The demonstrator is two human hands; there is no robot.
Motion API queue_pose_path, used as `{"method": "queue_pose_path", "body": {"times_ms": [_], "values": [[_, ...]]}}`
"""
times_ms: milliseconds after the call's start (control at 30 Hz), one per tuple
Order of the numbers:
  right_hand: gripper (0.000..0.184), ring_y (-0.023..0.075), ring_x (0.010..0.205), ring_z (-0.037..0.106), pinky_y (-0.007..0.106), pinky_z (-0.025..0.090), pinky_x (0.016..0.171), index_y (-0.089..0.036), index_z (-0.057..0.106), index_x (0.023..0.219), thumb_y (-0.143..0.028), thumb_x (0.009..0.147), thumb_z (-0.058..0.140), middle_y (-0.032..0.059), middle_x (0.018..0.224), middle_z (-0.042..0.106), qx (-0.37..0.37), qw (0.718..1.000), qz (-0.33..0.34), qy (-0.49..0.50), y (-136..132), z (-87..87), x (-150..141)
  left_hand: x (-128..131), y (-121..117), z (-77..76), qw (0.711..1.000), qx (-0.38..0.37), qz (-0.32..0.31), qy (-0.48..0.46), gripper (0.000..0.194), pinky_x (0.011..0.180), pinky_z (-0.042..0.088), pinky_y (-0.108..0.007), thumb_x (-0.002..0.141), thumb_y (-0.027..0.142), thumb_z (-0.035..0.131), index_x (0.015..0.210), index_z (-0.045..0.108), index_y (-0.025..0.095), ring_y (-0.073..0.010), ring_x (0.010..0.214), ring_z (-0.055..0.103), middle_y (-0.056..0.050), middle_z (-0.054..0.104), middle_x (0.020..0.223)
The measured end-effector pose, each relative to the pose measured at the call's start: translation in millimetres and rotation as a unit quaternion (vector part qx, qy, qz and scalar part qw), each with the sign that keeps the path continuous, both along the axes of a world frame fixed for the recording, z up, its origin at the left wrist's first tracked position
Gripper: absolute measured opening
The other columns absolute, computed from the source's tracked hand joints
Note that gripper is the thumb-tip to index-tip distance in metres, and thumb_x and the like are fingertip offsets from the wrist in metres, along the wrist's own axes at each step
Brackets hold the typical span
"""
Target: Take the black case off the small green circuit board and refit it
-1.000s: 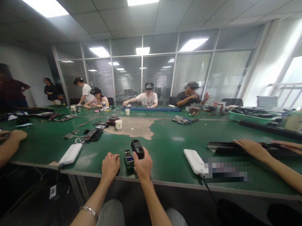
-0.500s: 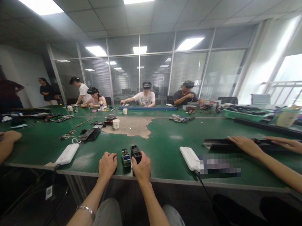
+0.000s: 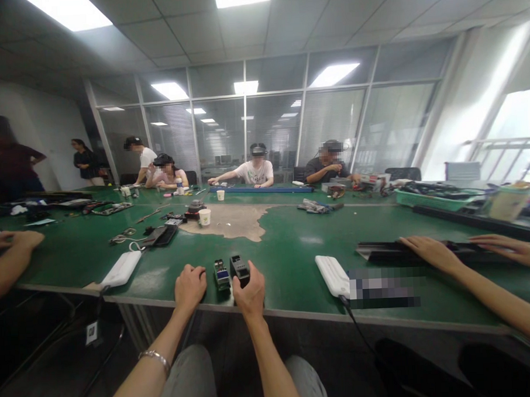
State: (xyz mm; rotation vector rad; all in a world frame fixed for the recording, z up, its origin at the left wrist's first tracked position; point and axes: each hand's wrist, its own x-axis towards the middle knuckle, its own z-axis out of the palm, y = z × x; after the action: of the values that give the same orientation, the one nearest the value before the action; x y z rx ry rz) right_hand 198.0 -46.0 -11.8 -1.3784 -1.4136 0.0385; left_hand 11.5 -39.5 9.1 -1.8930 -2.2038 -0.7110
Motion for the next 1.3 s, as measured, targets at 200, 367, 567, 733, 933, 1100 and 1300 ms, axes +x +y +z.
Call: {"method": "queue_pose_path", "body": {"times_ms": [200,367,567,733,933,1100,1300], "values": [[0.054,0.0285,0.104,0.056,0.041,0.042,0.094,-0.008,0.055,0.124,-0.034,0.077,0.055,0.0169,0.114,0.063,-0.017,1.000,0.008,-0.006,1,-1.6,-1,0,0,-0.4,1.000,0.010,-0.001,0.005,0.030,0.076,0.037,-0.030,0.090,0.037,0.043,0.105,0.068,0.027,-0.0193,0.091,0.052,-0.007,0.052,0.098],[0.053,0.0286,0.102,0.057,0.040,0.042,0.092,-0.009,0.056,0.124,-0.037,0.080,0.054,0.0166,0.113,0.064,-0.030,1.000,0.006,0.004,-1,0.9,-1,2,-1,2.0,1.000,-0.005,0.005,-0.002,0.032,0.077,0.037,-0.029,0.091,0.038,0.043,0.106,0.068,0.026,-0.0188,0.092,0.053,-0.008,0.053,0.099],[0.053,0.0262,0.099,0.061,0.038,0.045,0.088,-0.012,0.057,0.124,-0.044,0.083,0.053,0.0151,0.111,0.066,-0.040,0.998,0.003,0.043,-5,14.3,0,3,-2,7.1,1.000,-0.016,0.007,-0.011,0.032,0.076,0.038,-0.029,0.090,0.038,0.044,0.106,0.069,0.028,-0.0181,0.091,0.054,-0.007,0.054,0.102],[0.053,0.0237,0.104,0.061,0.035,0.045,0.091,-0.014,0.055,0.127,-0.045,0.083,0.054,0.0130,0.116,0.065,-0.029,0.998,0.023,0.058,-10,40.3,-10,6,-5,11.3,1.000,-0.024,0.014,-0.013,0.032,0.077,0.039,-0.028,0.090,0.038,0.044,0.108,0.069,0.028,-0.0180,0.093,0.054,-0.008,0.054,0.104],[0.057,0.0253,0.107,0.061,0.035,0.045,0.093,-0.011,0.053,0.128,-0.042,0.081,0.058,0.0155,0.118,0.064,-0.034,0.997,0.051,0.047,-15,65.1,-35,6,-6,9.9,1.000,-0.012,0.009,-0.010,0.033,0.077,0.039,-0.029,0.090,0.039,0.043,0.109,0.069,0.028,-0.0189,0.094,0.054,-0.008,0.054,0.104],[0.056,0.0285,0.103,0.061,0.038,0.046,0.089,-0.009,0.053,0.127,-0.038,0.080,0.059,0.0173,0.112,0.065,-0.041,0.998,0.034,0.017,-12,57.9,-48,4,-4,7.1,1.000,-0.004,0.008,-0.007,0.032,0.075,0.038,-0.029,0.090,0.039,0.043,0.106,0.069,0.028,-0.0195,0.093,0.054,-0.008,0.054,0.102],[0.055,0.0298,0.100,0.061,0.039,0.046,0.088,-0.009,0.052,0.127,-0.035,0.080,0.058,0.0172,0.112,0.065,-0.036,0.999,0.037,-0.013,-12,40.2,-54,4,-5,9.5,1.000,-0.017,0.011,-0.004,0.033,0.075,0.038,-0.029,0.090,0.040,0.043,0.106,0.069,0.027,-0.0191,0.092,0.054,-0.008,0.054,0.102]]}}
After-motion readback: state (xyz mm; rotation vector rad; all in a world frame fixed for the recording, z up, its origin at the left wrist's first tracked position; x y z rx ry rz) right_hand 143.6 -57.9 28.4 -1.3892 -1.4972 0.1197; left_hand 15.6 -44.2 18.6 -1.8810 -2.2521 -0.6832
